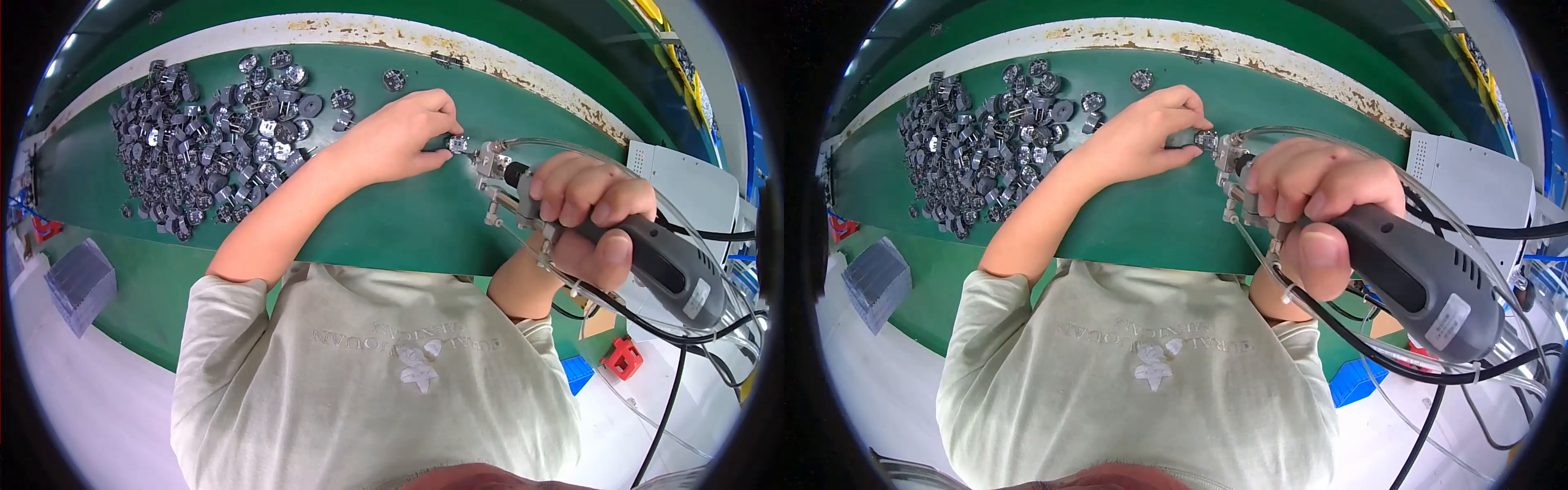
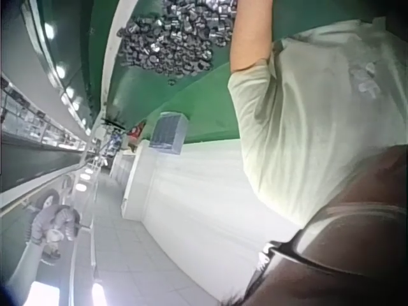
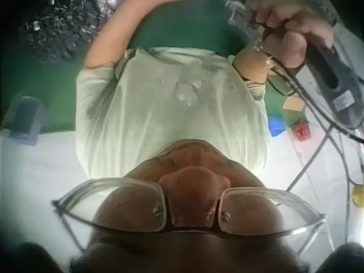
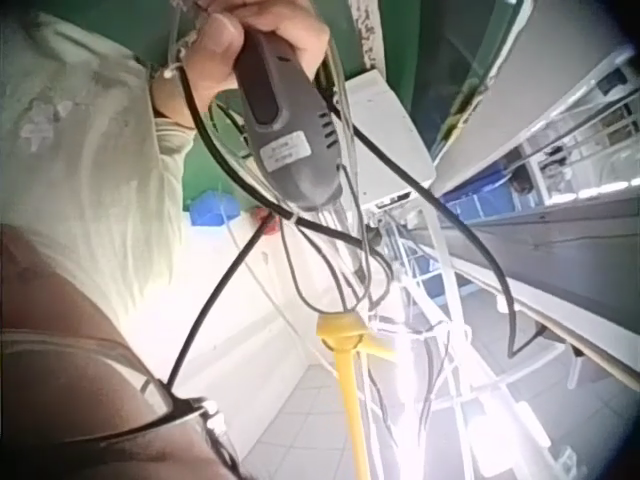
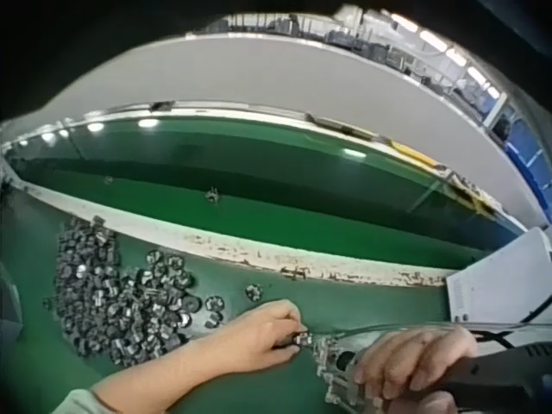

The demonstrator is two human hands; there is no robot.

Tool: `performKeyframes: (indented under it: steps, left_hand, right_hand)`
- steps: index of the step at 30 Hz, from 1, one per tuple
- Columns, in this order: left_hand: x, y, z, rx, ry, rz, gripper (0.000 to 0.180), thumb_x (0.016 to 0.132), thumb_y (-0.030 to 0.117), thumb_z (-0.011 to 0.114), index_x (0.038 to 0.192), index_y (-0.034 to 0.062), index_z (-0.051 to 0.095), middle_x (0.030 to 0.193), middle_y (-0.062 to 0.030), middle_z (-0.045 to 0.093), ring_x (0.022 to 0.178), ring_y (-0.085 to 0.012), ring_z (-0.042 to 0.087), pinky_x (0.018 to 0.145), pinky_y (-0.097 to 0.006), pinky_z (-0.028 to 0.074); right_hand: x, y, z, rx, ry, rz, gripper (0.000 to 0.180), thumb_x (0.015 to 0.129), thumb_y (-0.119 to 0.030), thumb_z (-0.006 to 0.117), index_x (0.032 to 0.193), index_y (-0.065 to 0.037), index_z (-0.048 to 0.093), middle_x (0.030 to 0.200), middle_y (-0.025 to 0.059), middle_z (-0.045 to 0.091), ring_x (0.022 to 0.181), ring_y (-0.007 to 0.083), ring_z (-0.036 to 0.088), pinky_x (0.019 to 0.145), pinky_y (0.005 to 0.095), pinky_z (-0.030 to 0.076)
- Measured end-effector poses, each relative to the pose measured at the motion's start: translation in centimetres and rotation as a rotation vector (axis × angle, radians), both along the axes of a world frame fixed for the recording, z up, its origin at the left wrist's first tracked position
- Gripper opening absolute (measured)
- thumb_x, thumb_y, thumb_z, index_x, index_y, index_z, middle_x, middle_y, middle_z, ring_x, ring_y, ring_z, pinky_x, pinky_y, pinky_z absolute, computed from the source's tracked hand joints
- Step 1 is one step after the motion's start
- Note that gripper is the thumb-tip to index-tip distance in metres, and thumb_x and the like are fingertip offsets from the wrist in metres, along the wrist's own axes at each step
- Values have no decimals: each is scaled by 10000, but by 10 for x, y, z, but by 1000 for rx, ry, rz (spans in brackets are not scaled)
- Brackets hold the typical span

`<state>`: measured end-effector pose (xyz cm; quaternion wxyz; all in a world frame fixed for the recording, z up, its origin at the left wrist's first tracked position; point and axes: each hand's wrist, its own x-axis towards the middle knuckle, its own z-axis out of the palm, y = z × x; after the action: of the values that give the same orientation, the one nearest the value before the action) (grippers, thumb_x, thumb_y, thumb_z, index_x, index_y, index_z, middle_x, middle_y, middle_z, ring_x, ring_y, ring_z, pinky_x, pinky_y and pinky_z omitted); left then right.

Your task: The person assembles small circular components into assembled parts using an electric screwdriver on an assembly line.

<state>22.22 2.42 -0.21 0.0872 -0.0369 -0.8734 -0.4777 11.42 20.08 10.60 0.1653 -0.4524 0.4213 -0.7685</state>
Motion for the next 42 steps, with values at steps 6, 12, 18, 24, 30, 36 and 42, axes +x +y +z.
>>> performKeyframes:
  steps: [6, 12, 18, 24, 30, 36, 42]
  left_hand:
    - [-2, -1, -3, -16, 22, -14, 314, 761, 59, 744, 1062, -5, 678, 1051, -100, 594, 1008, -277, 600, 853, -357, 510]
    - [-3, 1, -2, -3, 30, -23, 313, 761, 57, 743, 1062, -5, 678, 1055, -103, 596, 1005, -282, 600, 853, -358, 509]
    - [-2, 0, -2, -6, 22, -23, 314, 757, 51, 740, 1060, -3, 679, 1057, -105, 596, 1005, -284, 601, 853, -360, 510]
    - [-1, 0, -2, -12, 18, -17, 320, 756, 47, 737, 1066, -7, 678, 1065, -109, 599, 1014, -291, 601, 864, -364, 510]
    - [-4, 1, -4, -5, 26, -36, 325, 764, 48, 736, 1079, -1, 680, 1077, -113, 595, 1018, -289, 602, 865, -366, 511]
    - [-2, 3, 5, 55, 84, 14, 241, 763, 60, 749, 985, 16, 665, 1019, -97, 560, 972, -284, 591, 805, -366, 517]
    - [-4, 3, -2, -38, 251, -10, 156, 752, 59, 766, 856, 26, 655, 950, -62, 556, 894, -252, 598, 746, -360, 518]
  right_hand:
    - [1, -2, -6, 14, -32, 6, 324, 838, -233, 749, 852, -50, 481, 649, 82, 531, 537, 202, 527, 560, 396, 517]
    - [1, -1, -7, 20, -33, 19, 312, 843, -212, 746, 856, -46, 482, 664, 95, 538, 553, 203, 530, 569, 397, 518]
    - [2, -2, -7, 26, -9, 52, 318, 844, -210, 755, 870, -47, 483, 664, 87, 533, 561, 200, 525, 573, 390, 511]
    - [6, -4, -6, 102, 81, 17, 270, 866, -290, 630, 873, -76, 466, 657, 71, 529, 528, 202, 534, 556, 403, 504]
    - [4, -2, -2, 52, -27, 48, 356, 827, -243, 780, 862, -50, 484, 670, 89, 528, 565, 202, 519, 576, 381, 500]
    - [1, 1, -2, 26, 7, 28, 367, 852, -289, 755, 878, -59, 470, 675, 78, 522, 562, 204, 524, 570, 393, 507]
    - [1, 5, 4, 0, 80, 44, 385, 889, -366, 703, 925, -79, 449, 689, 65, 513, 562, 205, 534, 560, 401, 511]
